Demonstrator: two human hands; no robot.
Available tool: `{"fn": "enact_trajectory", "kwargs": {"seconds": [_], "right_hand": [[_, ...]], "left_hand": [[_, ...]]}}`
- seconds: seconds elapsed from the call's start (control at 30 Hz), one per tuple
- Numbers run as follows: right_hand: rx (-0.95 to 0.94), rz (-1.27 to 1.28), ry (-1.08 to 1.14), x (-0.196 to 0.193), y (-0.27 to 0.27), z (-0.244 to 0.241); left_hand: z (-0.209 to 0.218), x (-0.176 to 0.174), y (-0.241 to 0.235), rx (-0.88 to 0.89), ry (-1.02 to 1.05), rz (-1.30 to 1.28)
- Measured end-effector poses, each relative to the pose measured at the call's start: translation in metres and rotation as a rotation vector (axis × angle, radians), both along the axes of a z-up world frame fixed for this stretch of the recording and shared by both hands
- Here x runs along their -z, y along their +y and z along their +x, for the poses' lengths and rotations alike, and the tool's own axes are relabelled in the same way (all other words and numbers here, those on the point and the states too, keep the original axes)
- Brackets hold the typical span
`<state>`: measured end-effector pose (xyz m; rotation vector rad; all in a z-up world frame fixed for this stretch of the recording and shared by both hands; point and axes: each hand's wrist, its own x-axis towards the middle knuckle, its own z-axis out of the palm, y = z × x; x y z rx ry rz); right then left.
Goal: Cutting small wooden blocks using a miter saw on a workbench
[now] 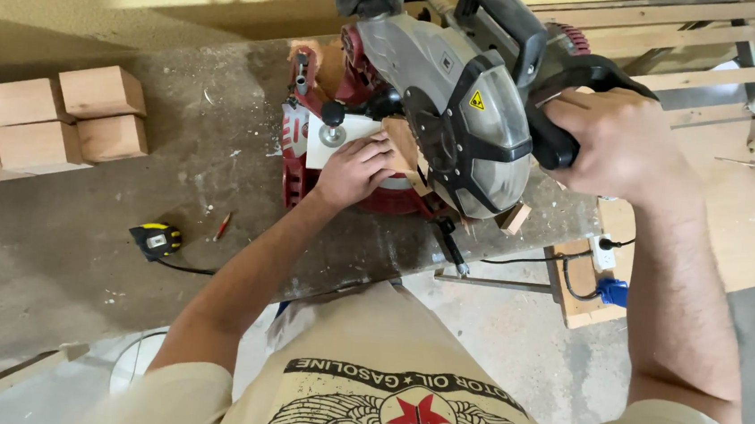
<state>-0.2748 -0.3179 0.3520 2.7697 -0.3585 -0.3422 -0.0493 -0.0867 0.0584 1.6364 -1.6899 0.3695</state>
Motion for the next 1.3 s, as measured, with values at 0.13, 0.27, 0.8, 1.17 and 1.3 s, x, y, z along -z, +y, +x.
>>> {"fn": "enact_trajectory", "kwargs": {"seconds": [0.13, 0.27, 0.8, 1.17, 1.3], "right_hand": [[-0.119, 0.12, -0.138, -0.004, 0.007, 0.001], [-0.098, 0.145, -0.136, -0.008, 0.013, 0.002], [-0.233, 0.302, -0.384, 0.005, 0.016, 0.005], [-0.135, 0.307, -0.34, 0.028, 0.007, -0.013], [-0.088, 0.321, -0.32, 0.029, 0.006, -0.023]], "left_hand": [[-0.001, 0.004, -0.001, -0.012, 0.007, 0.003], [-0.004, 0.006, -0.001, -0.033, 0.036, -0.007], [0.002, 0.0, -0.002, -0.003, 0.179, 0.027], [0.006, -0.002, -0.006, 0.015, 0.24, 0.074], [0.009, -0.007, -0.004, 0.033, 0.235, 0.107]]}}
